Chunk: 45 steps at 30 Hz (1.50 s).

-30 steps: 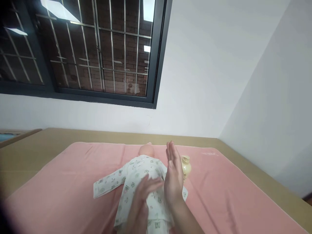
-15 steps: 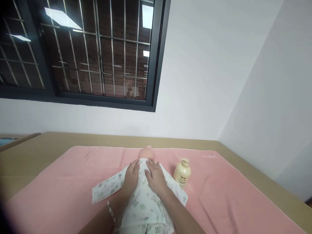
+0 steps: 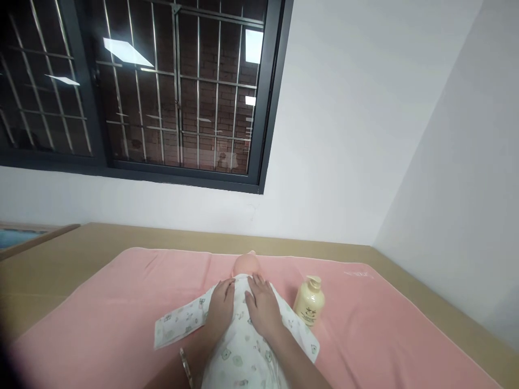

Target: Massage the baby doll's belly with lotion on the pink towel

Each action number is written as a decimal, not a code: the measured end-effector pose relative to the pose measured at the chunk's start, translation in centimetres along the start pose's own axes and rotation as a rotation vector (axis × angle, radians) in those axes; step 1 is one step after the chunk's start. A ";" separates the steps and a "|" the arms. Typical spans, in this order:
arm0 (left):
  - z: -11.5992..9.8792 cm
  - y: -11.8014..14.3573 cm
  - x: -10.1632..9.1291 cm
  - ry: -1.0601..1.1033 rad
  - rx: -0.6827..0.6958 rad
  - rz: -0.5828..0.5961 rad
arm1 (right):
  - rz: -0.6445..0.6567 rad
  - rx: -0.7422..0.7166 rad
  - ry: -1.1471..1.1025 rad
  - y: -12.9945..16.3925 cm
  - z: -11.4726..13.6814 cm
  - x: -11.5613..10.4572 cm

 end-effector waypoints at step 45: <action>-5.2 1.3 1.4 -0.703 0.307 0.131 | -0.005 0.060 0.166 0.5 -0.6 -0.6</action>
Point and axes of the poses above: each hand's wrist, its own y-axis away from the middle knuckle, its own x-axis out of the palm, z = x × y, the point moved 9 cm from there along -y, towards the middle knuckle, and after that the axes turned 4 degrees about -y, right-handed, at the moved point
